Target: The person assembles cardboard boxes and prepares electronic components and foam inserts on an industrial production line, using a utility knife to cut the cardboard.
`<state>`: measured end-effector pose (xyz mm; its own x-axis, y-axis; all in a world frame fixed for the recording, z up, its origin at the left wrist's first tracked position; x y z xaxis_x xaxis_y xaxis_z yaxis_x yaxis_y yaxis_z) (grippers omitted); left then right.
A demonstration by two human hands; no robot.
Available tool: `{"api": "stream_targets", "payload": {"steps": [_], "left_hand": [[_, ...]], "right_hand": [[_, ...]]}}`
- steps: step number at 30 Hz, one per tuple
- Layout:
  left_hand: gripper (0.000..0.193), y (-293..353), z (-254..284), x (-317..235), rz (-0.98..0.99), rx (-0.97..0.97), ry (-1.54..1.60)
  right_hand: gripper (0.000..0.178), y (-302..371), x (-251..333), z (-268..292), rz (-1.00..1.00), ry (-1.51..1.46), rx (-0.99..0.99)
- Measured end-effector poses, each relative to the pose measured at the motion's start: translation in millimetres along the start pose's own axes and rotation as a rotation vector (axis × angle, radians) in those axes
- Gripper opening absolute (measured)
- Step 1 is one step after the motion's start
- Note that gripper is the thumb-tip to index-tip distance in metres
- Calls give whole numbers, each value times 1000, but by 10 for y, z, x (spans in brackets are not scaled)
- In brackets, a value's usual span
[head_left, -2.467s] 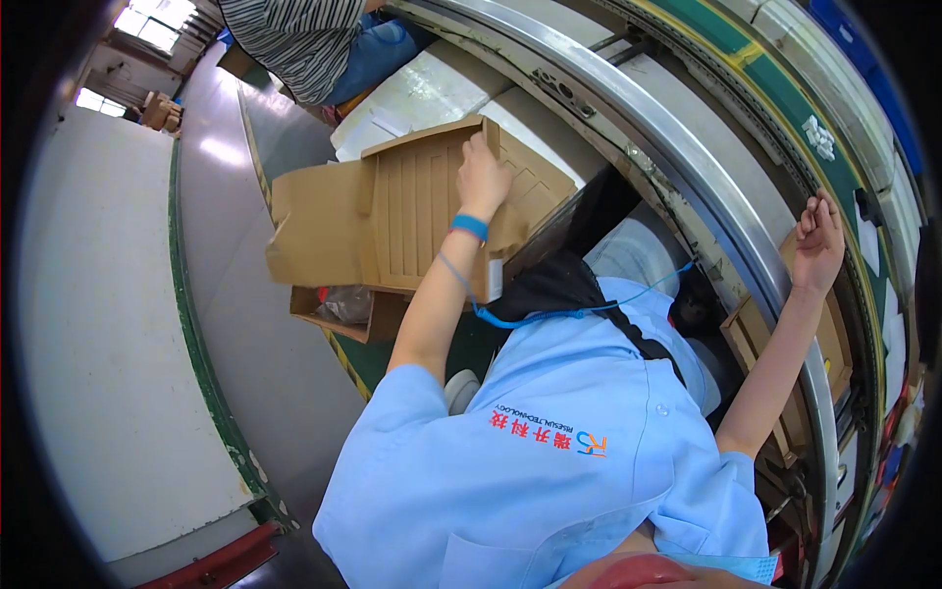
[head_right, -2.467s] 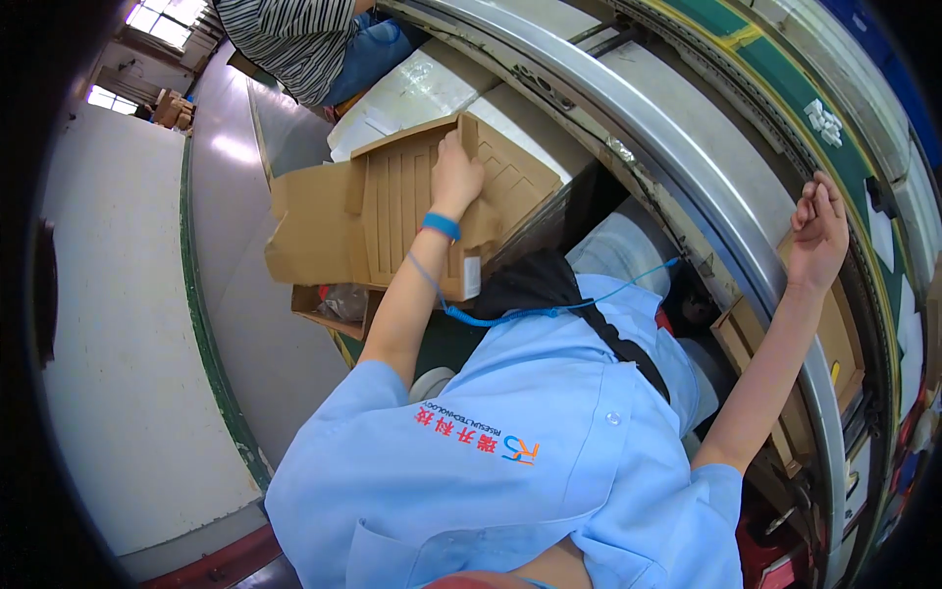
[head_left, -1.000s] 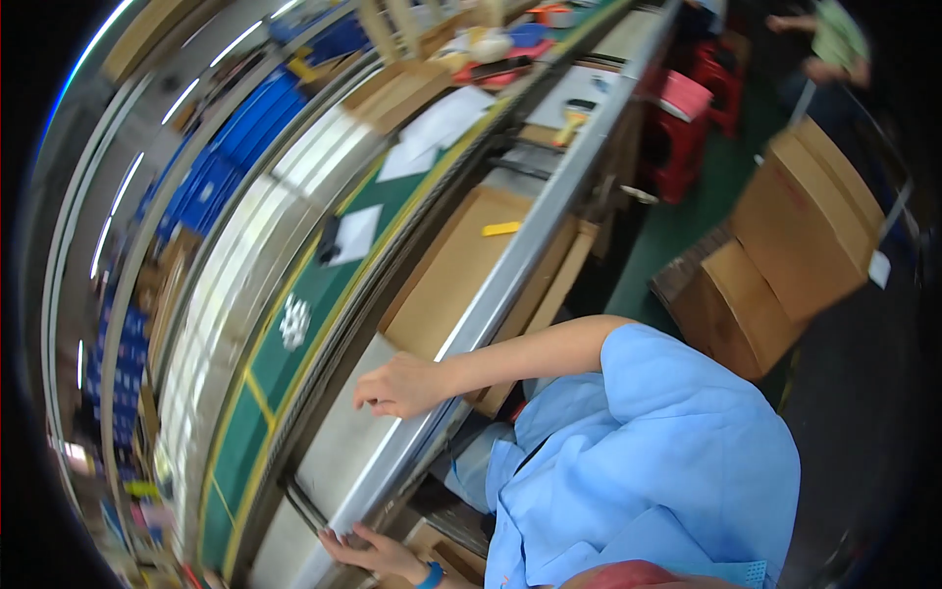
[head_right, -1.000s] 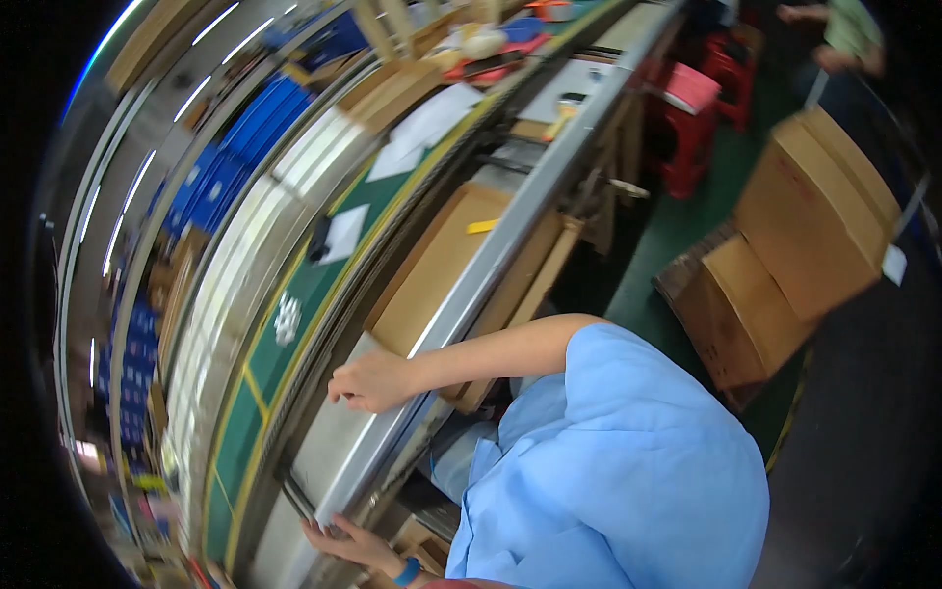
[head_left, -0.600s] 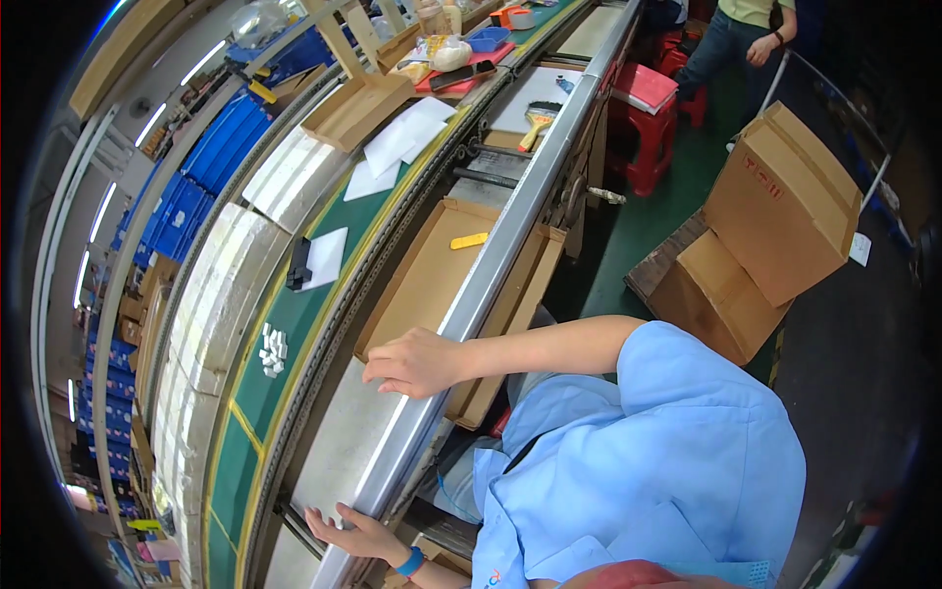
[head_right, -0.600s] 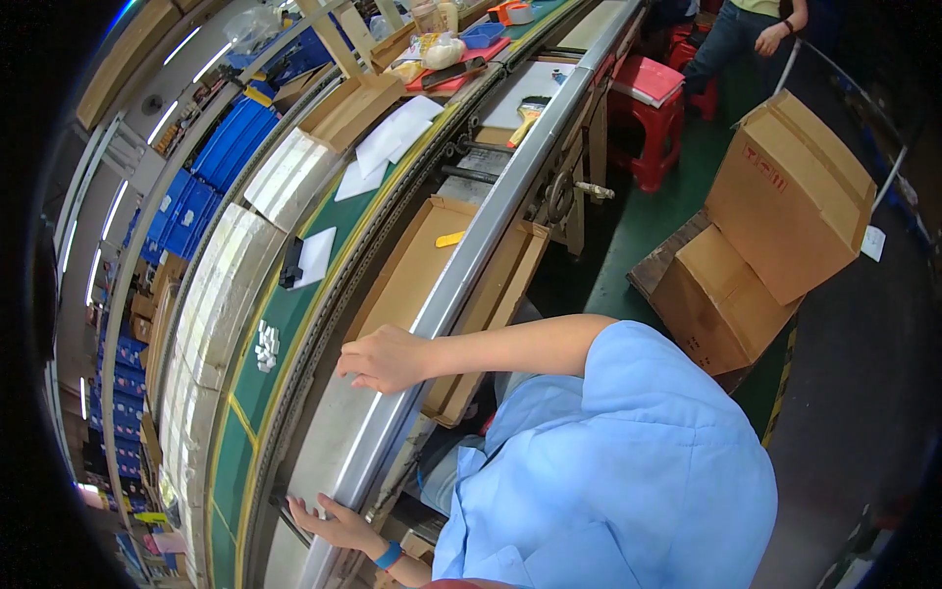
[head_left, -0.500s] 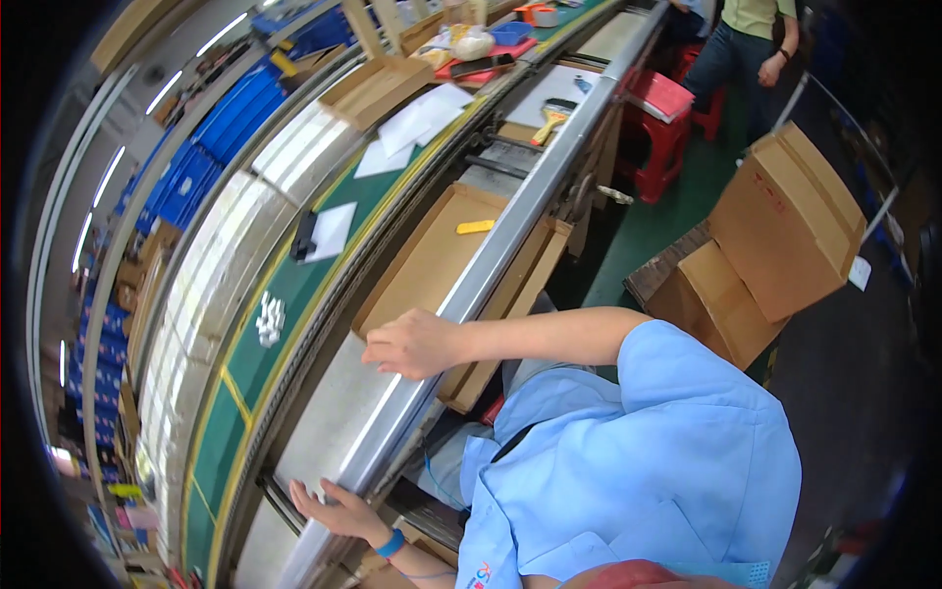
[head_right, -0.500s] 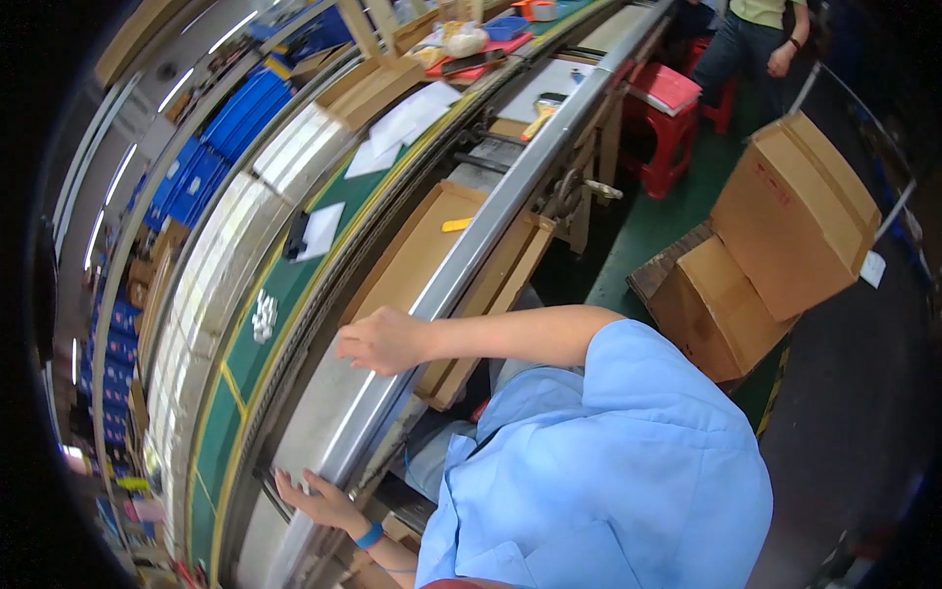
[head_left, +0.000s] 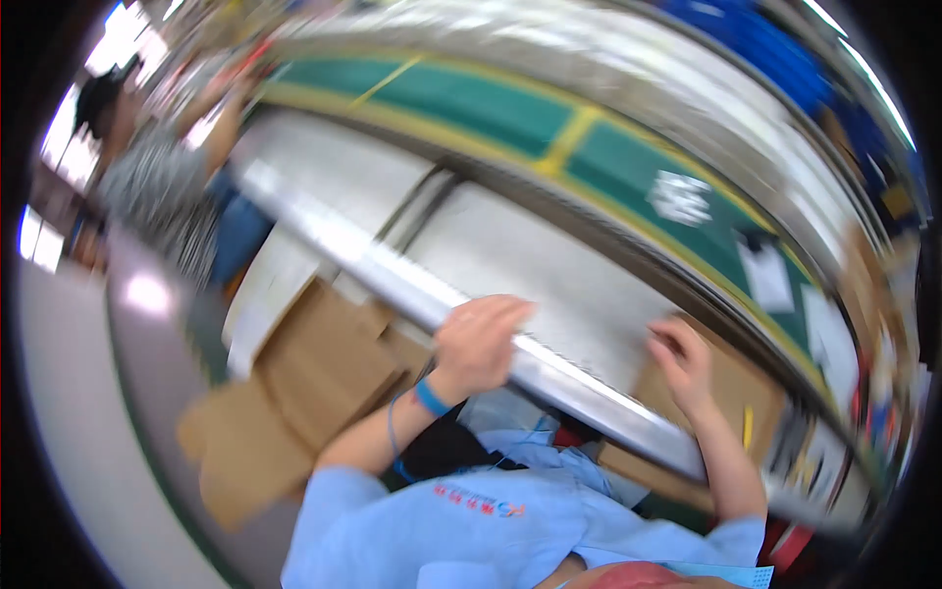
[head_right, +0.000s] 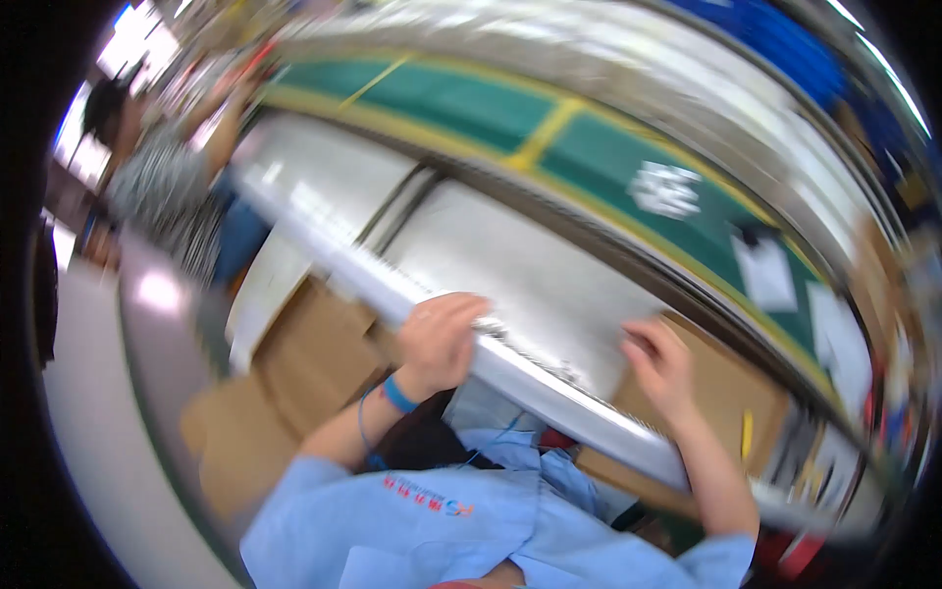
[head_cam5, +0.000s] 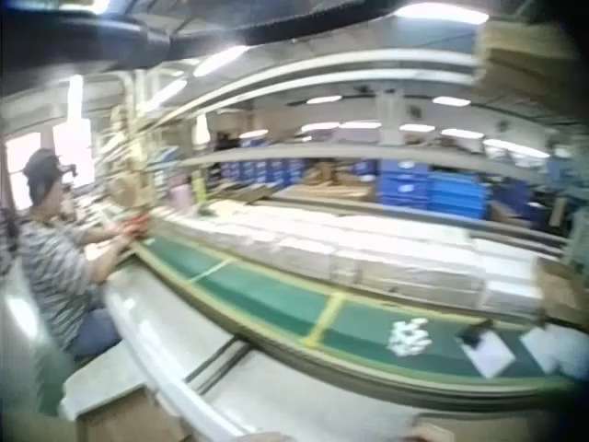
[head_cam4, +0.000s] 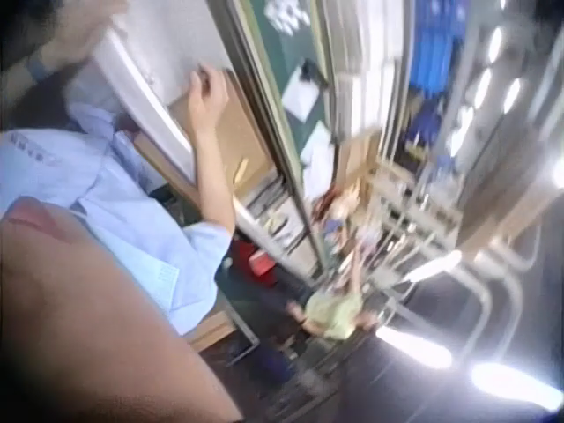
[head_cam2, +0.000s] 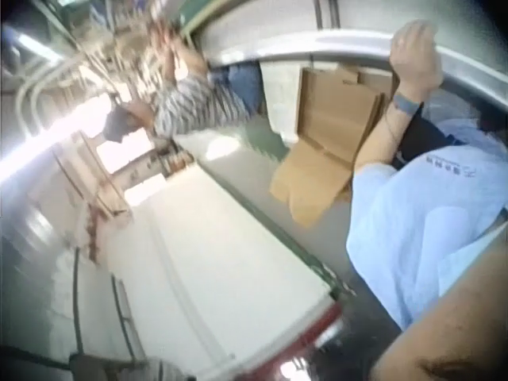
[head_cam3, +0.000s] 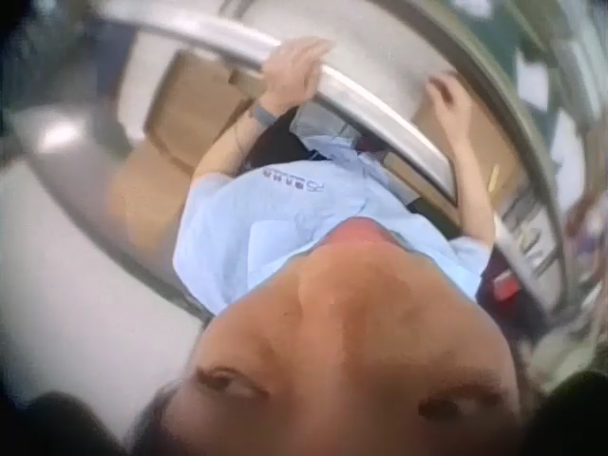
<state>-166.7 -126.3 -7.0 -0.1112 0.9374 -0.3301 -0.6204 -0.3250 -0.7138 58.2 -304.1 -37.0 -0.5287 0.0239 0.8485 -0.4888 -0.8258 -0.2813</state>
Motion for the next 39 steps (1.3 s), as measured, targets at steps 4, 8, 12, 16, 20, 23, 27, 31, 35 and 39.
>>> {"api": "stream_targets", "payload": {"steps": [4, 8, 12, 16, 20, 23, 27, 31, 35, 39], "left_hand": [[27, 109, -25, 65, -40, -65, 8], [22, 152, -70, 103, -44, -90, -13], [15, 100, -92, 155, -58, -95, 21], [15, 160, -88, 216, -55, -123, 112], [21, 152, 218, 530, 68, -57, 333], [28, 293, 878, 1268, 242, -274, -134], [45, 1258, 1900, 2677, 574, -210, -846], [51, 2593, 2904, 3568, 1108, -55, -1129], [49, 3134, 3053, 3763, 1634, 166, -1145], [51, 3246, 3011, 4096, 1731, 380, -941]], "right_hand": [[29, 139, 28, -13, -517, -419, 132], [32, 99, 14, 16, -608, -569, 308], [34, 72, -140, 22, -641, -521, 370], [31, 69, -309, -25, -608, -271, 326], [25, 144, -430, -29, -568, -128, 313], [22, 217, -498, 25, -564, -46, 269], [18, 293, -710, 177, -546, -9, 109], [15, 255, -711, 207, -490, 68, -36], [18, 170, -621, 196, -500, 123, -60], [19, 211, -618, 257, -537, 174, -147]]}}
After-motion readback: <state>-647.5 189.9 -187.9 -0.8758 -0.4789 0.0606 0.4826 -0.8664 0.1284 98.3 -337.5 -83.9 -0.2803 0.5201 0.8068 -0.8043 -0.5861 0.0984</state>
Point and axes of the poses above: each hand's wrist, its own y-axis away from the middle knuckle, its own z-axis out of the back of the hand, x = y × z, the point moved 3 cm from there along -y, towards the middle knuckle, and after that the axes turned 2 degrees about -x, right-handed, at the moved point
